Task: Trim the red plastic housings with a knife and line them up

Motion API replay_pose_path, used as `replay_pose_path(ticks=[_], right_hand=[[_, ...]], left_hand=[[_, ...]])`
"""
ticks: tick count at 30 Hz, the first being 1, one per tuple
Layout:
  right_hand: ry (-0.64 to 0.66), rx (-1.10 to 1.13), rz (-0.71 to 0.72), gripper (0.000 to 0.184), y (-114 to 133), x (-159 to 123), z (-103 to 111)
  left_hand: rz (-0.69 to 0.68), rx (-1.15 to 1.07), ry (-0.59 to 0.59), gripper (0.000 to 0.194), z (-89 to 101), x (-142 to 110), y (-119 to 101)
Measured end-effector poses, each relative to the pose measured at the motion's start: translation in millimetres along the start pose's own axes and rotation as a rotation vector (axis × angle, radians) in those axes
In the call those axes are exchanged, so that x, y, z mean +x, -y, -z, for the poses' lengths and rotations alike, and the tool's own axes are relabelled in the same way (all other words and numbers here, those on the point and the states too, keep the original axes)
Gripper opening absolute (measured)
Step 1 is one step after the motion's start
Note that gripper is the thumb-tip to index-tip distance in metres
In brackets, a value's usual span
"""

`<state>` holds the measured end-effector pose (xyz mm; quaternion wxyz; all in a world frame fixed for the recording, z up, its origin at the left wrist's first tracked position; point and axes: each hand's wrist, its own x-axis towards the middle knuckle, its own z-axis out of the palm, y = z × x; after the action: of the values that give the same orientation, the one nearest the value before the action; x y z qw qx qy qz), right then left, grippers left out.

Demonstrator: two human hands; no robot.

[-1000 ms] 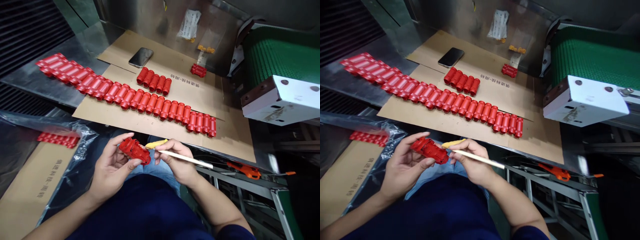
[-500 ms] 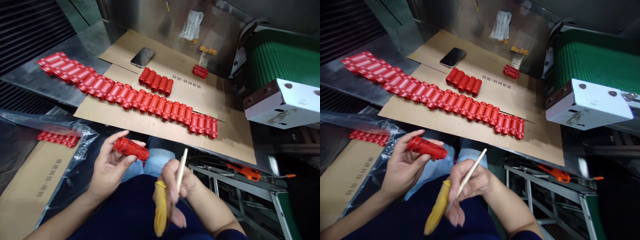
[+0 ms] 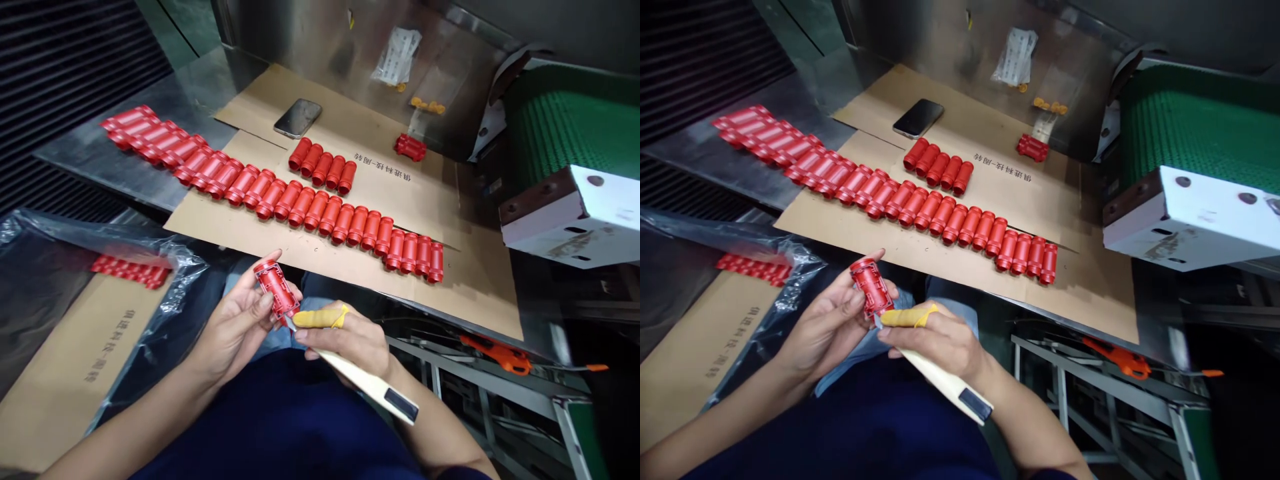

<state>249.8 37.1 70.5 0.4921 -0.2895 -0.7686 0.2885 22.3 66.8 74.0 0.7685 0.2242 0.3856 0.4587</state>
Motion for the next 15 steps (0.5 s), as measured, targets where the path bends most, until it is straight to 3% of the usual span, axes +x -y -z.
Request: replay_pose_path(ticks=[5,9,13,15], right_hand=[[0.019,-0.025,0.006,0.051,3.6,3.9,3.1],[-0.001,-0.028,-0.002,0.045,1.6,2.6,2.1],[0.125,-0.095,-0.008,0.028,-0.4,-0.1,0.7],[0.176,-0.095,-0.082,0.023,1.8,-3.0,0.6]], left_hand=[[0.011,-0.021,0.004,0.09,0.0,-1.1,-0.2],[0.018,-0.018,0.009,0.089,-1.2,-1.7,0.4],[0.03,-0.001,0.009,0.084,-1.9,-1.4,1.9],[0.06,0.003,0.02,0.078,-0.2,-1.3,2.1]])
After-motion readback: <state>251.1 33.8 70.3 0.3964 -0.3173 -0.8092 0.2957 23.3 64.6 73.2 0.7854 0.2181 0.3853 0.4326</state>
